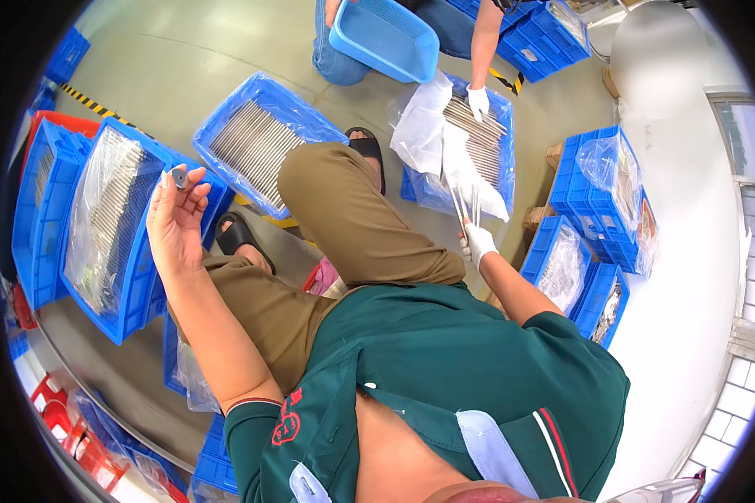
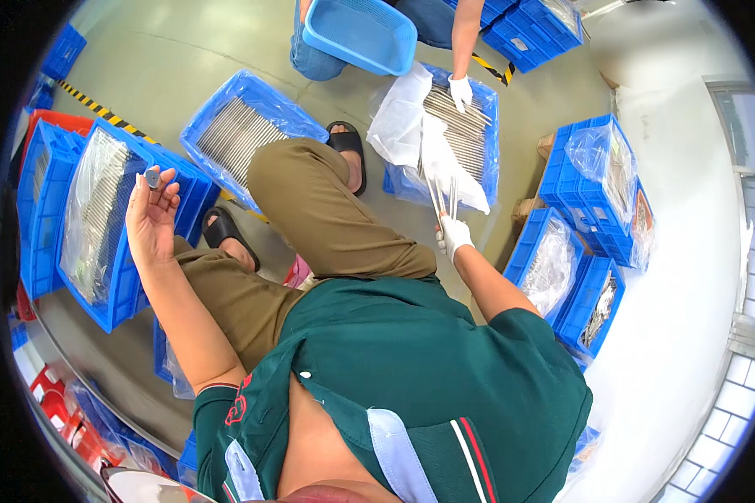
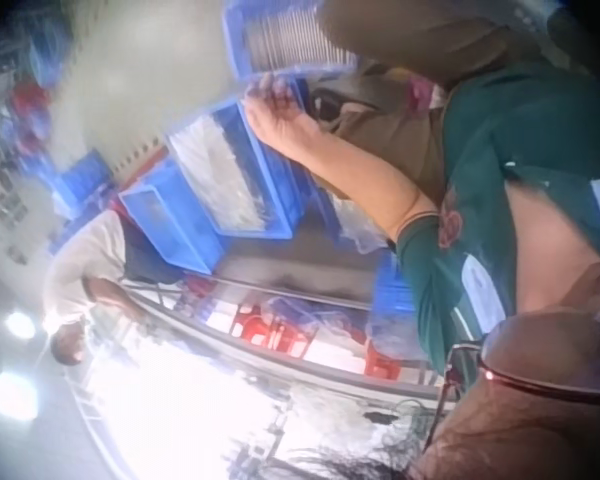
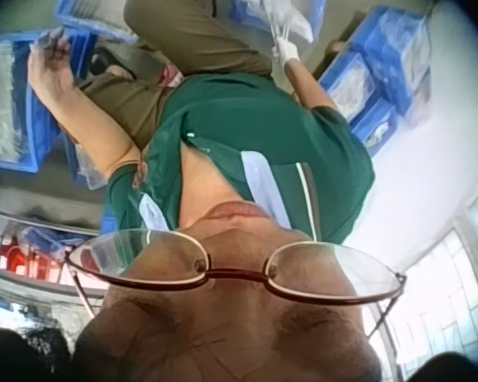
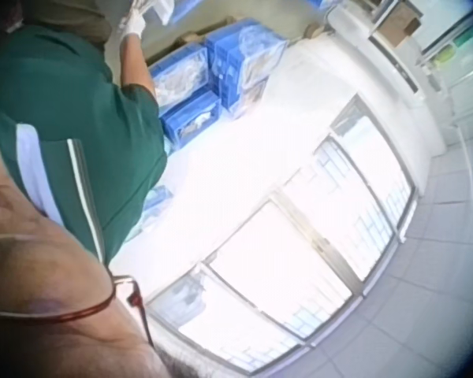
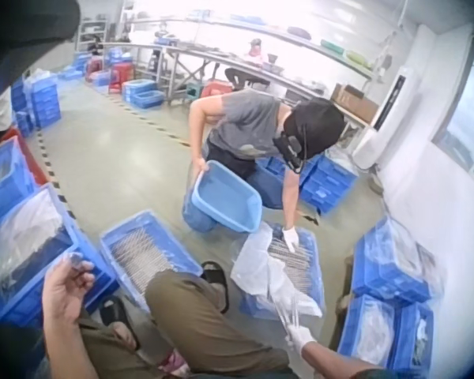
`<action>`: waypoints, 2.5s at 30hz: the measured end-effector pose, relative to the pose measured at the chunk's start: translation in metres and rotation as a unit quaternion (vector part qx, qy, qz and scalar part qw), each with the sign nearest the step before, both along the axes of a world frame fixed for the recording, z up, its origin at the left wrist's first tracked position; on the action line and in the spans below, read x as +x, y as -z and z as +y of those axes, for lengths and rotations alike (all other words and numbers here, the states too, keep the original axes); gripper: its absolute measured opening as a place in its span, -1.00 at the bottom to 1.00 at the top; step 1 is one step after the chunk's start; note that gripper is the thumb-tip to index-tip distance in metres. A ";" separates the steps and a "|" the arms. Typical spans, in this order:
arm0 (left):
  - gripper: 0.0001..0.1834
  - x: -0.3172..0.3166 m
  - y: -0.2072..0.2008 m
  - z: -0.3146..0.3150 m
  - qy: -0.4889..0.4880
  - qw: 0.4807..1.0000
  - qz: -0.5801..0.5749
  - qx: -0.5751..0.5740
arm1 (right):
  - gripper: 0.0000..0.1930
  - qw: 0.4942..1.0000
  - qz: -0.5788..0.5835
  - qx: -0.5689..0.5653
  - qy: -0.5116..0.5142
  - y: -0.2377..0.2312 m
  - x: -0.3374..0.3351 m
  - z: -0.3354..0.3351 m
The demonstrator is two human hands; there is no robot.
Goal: Inspecting and sorting metal rods or components at a fabrication floor workstation.
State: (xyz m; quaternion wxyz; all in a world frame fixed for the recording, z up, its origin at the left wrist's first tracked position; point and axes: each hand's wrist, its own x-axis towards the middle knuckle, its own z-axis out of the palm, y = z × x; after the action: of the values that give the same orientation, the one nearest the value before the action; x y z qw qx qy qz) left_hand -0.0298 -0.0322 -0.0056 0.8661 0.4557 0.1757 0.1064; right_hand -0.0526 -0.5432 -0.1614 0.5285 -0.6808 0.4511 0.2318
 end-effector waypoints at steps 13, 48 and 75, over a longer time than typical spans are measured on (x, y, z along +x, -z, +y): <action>-0.71 0.007 0.008 -0.004 0.007 0.999 0.025 0.025 | -0.62 0.999 -0.046 0.024 0.003 -0.019 -0.029 0.027; -0.61 0.015 0.002 -0.001 -0.068 0.998 -0.011 -0.013 | -0.78 0.770 -0.322 0.146 -0.532 -0.154 0.165 0.294; -0.72 0.009 -0.001 0.003 -0.013 0.995 0.022 0.097 | -0.78 0.664 -0.474 -0.050 -0.575 -0.159 0.170 0.282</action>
State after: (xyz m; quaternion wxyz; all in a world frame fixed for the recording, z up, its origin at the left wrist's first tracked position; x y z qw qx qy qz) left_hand -0.0207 -0.0288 -0.0049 0.8124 0.5375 0.1893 0.1237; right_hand 0.1178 -0.2607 -0.0024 0.3977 -0.8483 -0.3311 0.1125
